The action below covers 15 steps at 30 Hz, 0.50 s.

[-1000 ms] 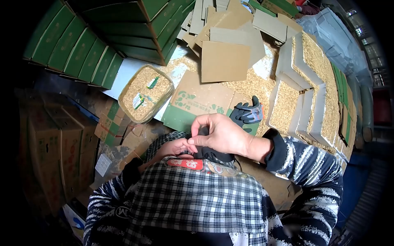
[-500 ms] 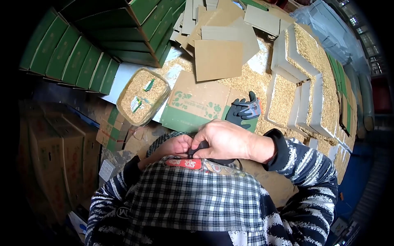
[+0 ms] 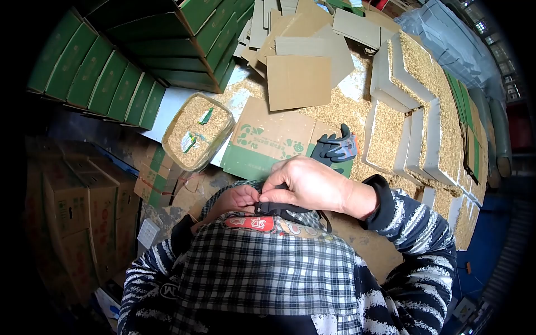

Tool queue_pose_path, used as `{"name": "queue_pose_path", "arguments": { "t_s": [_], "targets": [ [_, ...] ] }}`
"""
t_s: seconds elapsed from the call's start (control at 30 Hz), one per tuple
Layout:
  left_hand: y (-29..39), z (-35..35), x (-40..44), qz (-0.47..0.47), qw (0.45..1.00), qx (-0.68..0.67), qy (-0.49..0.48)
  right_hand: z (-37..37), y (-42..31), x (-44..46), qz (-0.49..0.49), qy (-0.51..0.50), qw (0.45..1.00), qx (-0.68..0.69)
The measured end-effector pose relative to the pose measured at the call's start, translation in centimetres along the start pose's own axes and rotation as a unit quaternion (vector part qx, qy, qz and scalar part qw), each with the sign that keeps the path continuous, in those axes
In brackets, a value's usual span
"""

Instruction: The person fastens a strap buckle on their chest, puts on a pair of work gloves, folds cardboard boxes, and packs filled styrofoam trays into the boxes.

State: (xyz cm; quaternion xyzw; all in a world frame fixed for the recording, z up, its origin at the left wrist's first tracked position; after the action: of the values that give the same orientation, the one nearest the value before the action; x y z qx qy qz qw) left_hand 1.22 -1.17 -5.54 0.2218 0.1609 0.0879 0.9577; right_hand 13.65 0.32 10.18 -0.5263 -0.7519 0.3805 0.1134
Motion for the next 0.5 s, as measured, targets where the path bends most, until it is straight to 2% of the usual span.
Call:
{"name": "queue_pose_path", "arguments": {
  "t_s": [0.03,0.1,0.17,0.27,0.33,0.37,0.43,0.5],
  "targets": [
    [0.2,-0.2,0.0,0.024,0.998,0.058,0.009,-0.2,-0.3,0.3,-0.023,0.006,1.0,-0.02],
    [0.3,0.5,-0.1,0.043,0.999,0.031,-0.007,-0.1,-0.6,1.2,-0.054,-0.002,0.998,-0.017],
    [0.5,0.9,-0.2,0.061,0.998,0.004,-0.023,0.4,-1.9,1.7,-0.176,0.005,0.982,-0.063],
    [-0.4,-0.5,-0.2,0.009,0.999,0.035,0.032,0.9,-2.7,2.6,-0.184,-0.054,0.977,-0.092],
    [0.3,-0.9,-0.3,0.033,0.978,0.199,0.051,1.2,-2.9,3.0,-0.197,-0.077,0.971,-0.113],
    [0.3,-0.7,-0.5,0.033,0.978,0.198,0.051,1.5,-2.9,3.2,-0.198,-0.1,0.969,-0.113],
    [1.1,0.4,-1.0,0.053,0.992,0.093,0.06,2.0,-2.8,3.4,-0.2,-0.124,0.965,-0.112],
    [0.7,0.1,-0.9,0.055,0.991,0.107,0.057,2.4,-2.6,3.5,-0.191,-0.125,0.962,-0.148]
  ]
}}
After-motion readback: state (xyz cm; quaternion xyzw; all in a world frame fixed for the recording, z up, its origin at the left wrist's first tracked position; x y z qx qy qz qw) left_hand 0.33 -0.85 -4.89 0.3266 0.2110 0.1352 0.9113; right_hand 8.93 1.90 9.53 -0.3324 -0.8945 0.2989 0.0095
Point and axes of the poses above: each hand's wrist, its own x-axis towards the middle knuckle, its own z-axis out of the palm, y = z × x, the point moved 8 cm from there along x, towards the middle knuckle, and after that the axes turned 15 degrees about -x, right-handed, at the moved point
